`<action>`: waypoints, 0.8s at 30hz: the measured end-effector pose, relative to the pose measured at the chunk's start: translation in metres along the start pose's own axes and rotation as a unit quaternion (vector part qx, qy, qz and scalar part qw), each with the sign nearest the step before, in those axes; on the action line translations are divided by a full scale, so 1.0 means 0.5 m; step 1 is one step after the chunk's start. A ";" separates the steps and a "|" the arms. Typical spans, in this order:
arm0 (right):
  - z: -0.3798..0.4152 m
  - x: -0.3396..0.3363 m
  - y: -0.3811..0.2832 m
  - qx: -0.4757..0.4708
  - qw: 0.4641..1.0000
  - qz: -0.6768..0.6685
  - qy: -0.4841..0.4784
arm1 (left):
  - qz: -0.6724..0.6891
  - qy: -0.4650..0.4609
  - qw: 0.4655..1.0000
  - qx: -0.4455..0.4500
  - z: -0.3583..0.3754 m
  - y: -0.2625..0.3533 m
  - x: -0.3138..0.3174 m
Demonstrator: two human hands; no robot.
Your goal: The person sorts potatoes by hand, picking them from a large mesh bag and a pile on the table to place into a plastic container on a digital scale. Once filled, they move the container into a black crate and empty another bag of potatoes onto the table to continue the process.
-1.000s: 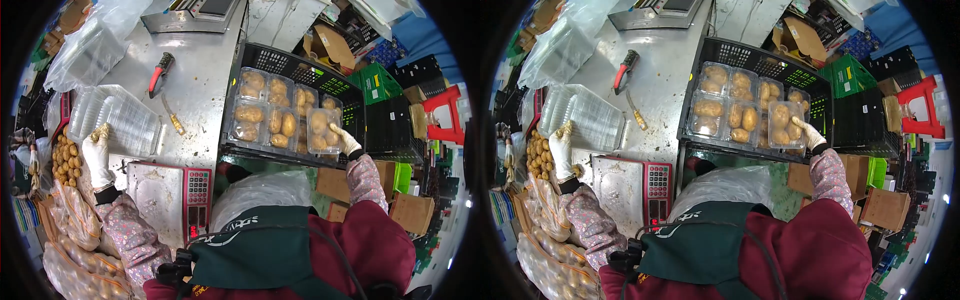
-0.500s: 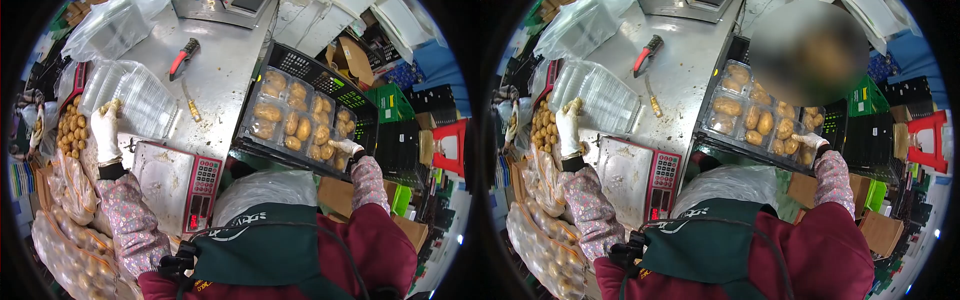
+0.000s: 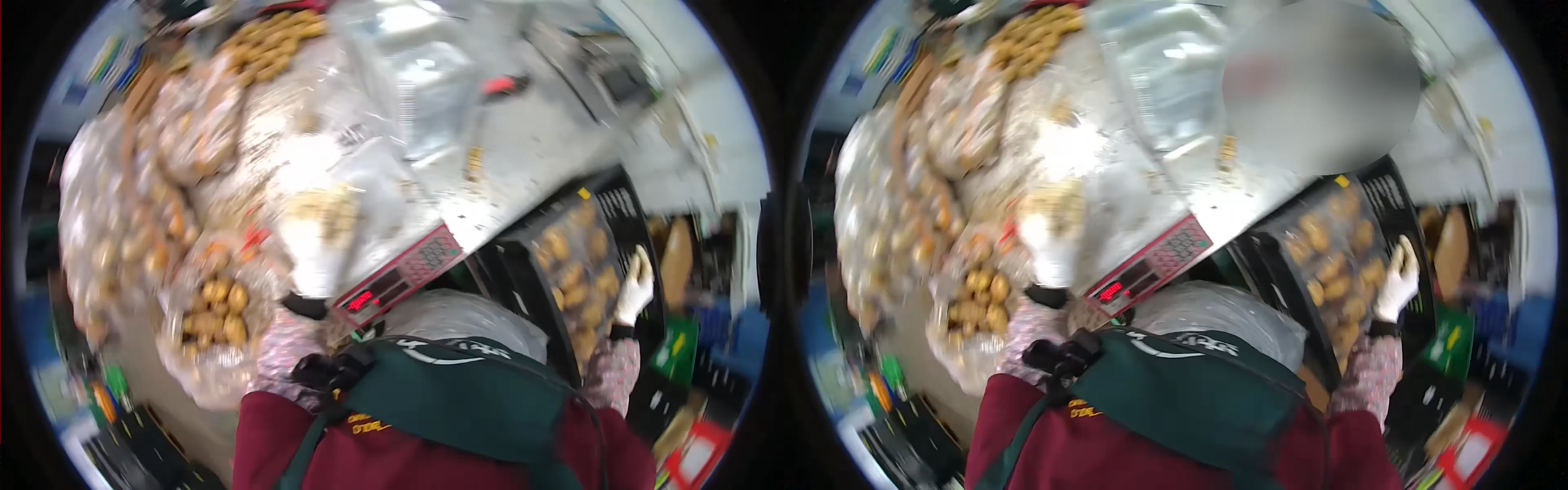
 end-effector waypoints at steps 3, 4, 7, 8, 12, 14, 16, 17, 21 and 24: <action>-0.063 0.083 -0.104 -0.139 0.990 -0.030 -0.021 | -0.001 -0.085 0.995 -0.044 0.141 -0.024 0.050; -0.084 0.112 -0.143 -0.172 0.983 -0.055 -0.022 | -0.023 -0.120 0.992 -0.045 0.176 -0.026 0.063; -0.139 0.192 -0.305 -0.235 0.958 -0.144 -0.082 | -0.105 -0.204 0.972 -0.055 0.234 -0.018 0.095; -0.147 0.211 -0.357 -0.301 0.942 -0.121 -0.084 | -0.038 -0.138 0.988 -0.064 0.237 -0.018 0.068; -0.107 0.280 -0.623 -0.318 0.881 -0.297 -0.185 | 0.072 -0.064 0.980 -0.176 0.270 -0.079 -0.042; -0.038 0.296 -0.769 -0.339 0.827 -0.362 -0.265 | -0.037 -0.060 0.959 -0.276 0.348 -0.193 -0.069; 0.050 0.294 -0.917 -0.413 0.758 -0.384 -0.327 | -0.199 -0.089 0.910 -0.351 0.409 -0.299 -0.132; 0.101 0.297 -0.977 -0.444 0.715 -0.398 -0.364 | -0.306 -0.102 0.880 -0.349 0.458 -0.362 -0.165; 0.330 0.356 -1.158 -0.483 0.538 -0.460 -0.515 | -0.359 -0.207 0.765 -0.493 0.602 -0.465 -0.298; 0.462 0.402 -1.263 -0.476 0.506 -0.398 -0.600 | -0.363 -0.189 0.788 -0.459 0.680 -0.424 -0.345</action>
Point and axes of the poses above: each hand's wrist, its own z-axis away from the middle knuckle, its own x-axis out of the palm, y = z × x, the point moved 5 cm from there along -z, towards the middle knuckle, and after that the axes turned 14 degrees about -x, right-handed, at the moved point
